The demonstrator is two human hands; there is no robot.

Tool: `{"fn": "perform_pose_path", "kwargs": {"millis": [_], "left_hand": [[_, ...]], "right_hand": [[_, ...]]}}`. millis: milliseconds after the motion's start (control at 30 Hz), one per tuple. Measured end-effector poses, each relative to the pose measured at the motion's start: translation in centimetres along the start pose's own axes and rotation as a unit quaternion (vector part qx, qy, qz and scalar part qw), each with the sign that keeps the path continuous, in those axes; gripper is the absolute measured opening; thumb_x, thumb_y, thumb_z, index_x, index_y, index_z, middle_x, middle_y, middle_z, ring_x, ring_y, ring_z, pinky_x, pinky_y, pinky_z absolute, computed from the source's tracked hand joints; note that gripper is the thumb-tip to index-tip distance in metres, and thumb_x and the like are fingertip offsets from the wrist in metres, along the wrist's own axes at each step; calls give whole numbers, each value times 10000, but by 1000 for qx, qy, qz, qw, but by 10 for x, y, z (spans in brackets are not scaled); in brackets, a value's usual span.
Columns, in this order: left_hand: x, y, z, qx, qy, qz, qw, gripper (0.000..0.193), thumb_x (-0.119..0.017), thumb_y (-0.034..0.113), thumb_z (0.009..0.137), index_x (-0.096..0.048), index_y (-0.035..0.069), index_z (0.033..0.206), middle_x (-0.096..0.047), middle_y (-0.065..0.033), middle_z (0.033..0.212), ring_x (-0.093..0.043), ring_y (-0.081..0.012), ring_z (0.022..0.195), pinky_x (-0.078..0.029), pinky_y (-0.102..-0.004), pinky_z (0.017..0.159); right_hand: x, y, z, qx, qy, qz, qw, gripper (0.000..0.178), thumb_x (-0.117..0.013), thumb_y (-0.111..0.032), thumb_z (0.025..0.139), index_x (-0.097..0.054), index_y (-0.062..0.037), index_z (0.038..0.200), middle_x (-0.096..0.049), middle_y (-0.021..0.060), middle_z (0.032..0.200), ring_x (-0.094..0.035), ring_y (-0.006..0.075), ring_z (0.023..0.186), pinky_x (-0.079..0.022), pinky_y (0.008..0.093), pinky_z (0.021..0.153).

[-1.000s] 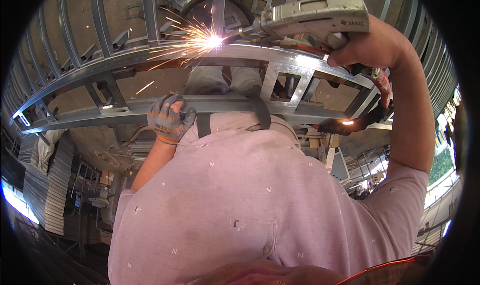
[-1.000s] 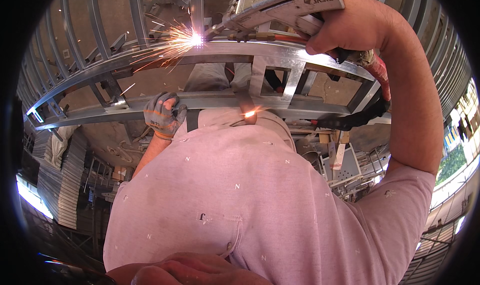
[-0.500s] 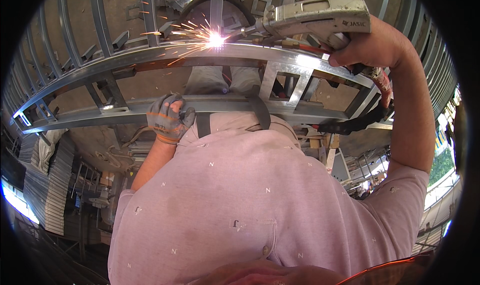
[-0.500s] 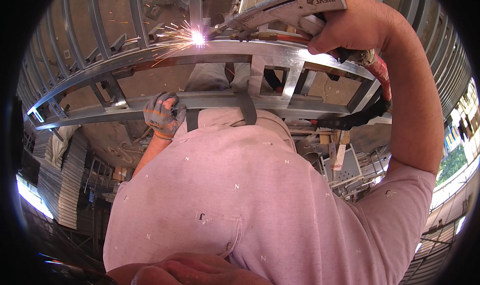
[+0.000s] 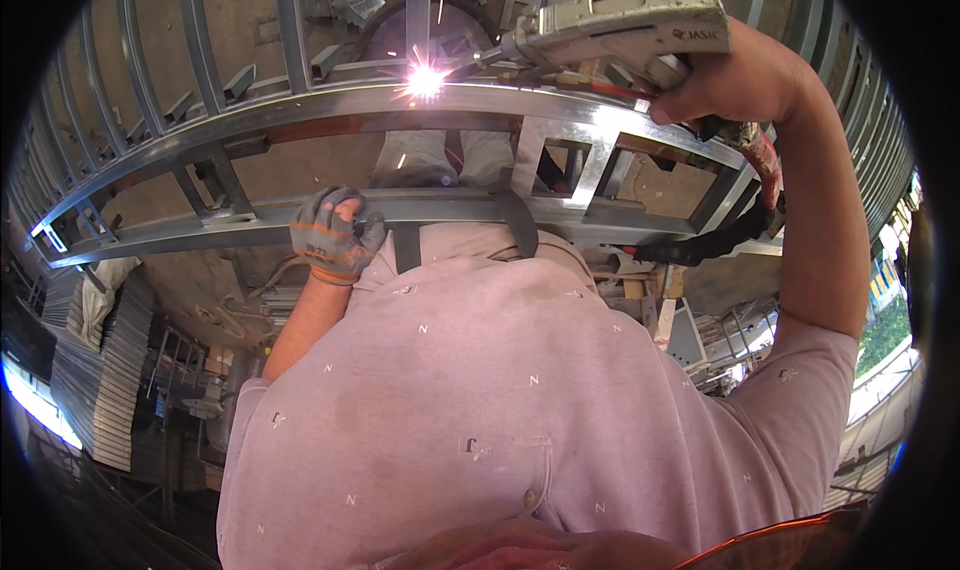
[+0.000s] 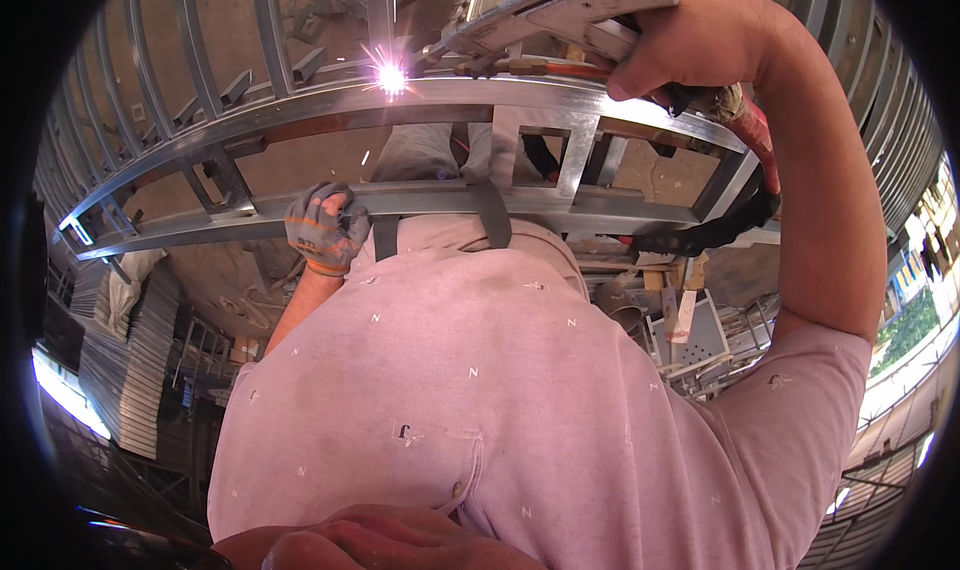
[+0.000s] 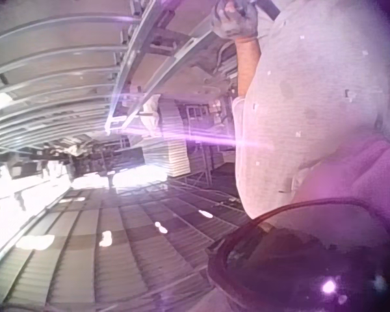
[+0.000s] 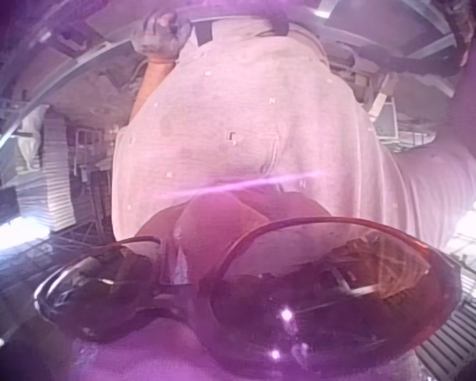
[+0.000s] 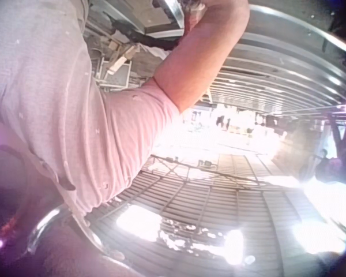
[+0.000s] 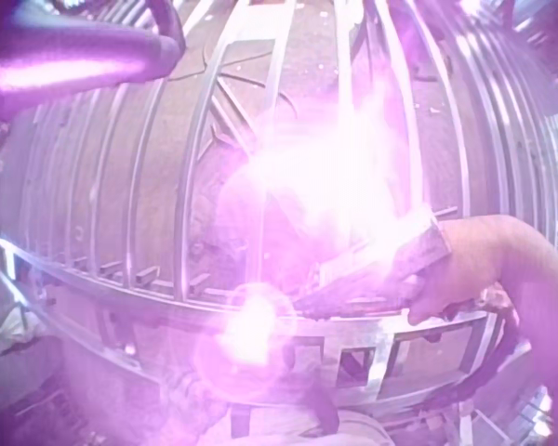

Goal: The person welds a metal frame structure using a handheld welding torch. They hold the frame with one hand while applying the weld with the other, creating sparks along the joints.

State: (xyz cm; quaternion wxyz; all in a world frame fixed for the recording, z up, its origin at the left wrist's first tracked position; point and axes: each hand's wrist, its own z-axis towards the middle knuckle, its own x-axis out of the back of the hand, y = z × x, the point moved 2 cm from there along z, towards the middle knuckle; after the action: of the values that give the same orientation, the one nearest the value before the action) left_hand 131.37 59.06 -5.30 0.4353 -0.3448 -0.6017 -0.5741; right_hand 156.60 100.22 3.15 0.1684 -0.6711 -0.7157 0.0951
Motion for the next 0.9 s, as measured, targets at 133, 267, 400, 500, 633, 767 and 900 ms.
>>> {"fn": "perform_pose_path", "kwargs": {"millis": [133,267,400,500,633,767,900], "left_hand": [[1,3,2,7,-5,-4,1000,256,-767,206,741,-698,143,979,-746,-61,1004,-719,-324,968,-540,-453,877],[2,3,2,2,-2,11,1000,233,-753,234,750,-694,135,953,-733,-64,983,-712,-324,942,-543,-452,853],[2,4,6,-3,5,0,1000,229,-744,236,752,-696,126,947,-733,-72,977,-714,-326,928,-550,-455,837],[2,5,6,0,3,-6,1000,248,-740,192,738,-705,115,972,-745,-90,993,-718,-343,935,-553,-460,852],[3,5,5,5,-3,-2,1000,254,-735,187,734,-707,112,974,-751,-100,998,-718,-350,944,-554,-460,859],[3,7,6,2,8,-7,1000,244,-727,183,732,-710,103,961,-748,-109,979,-718,-353,933,-558,-463,855],[0,5,7,-13,21,12,1000,210,-725,297,774,-710,128,898,-743,-63,956,-727,-337,905,-575,-445,815]], "right_hand": [[1,17,-1,71,25,5,997,552,-896,11,687,-741,3,1217,-758,95,1029,-693,185,904,-582,349,824],[1,18,-11,65,30,-12,997,580,-900,-15,669,-742,-7,1228,-760,91,1040,-691,194,920,-581,351,846],[10,32,-30,49,55,6,997,536,-893,-34,693,-737,5,1204,-745,84,991,-684,179,875,-584,344,777],[20,44,-53,14,89,49,995,506,-896,-47,712,-743,1,1192,-746,81,1004,-678,201,902,-574,350,831],[21,69,-65,-5,44,90,995,475,-889,-34,731,-742,-1,1182,-736,79,978,-680,161,814,-581,316,690],[7,87,-67,35,51,108,992,449,-876,-16,753,-737,7,1179,-735,61,942,-672,144,765,-581,310,666],[7,94,-62,19,44,56,997,471,-872,-20,764,-724,9,1210,-740,51,932,-678,135,771,-584,313,670]]}}
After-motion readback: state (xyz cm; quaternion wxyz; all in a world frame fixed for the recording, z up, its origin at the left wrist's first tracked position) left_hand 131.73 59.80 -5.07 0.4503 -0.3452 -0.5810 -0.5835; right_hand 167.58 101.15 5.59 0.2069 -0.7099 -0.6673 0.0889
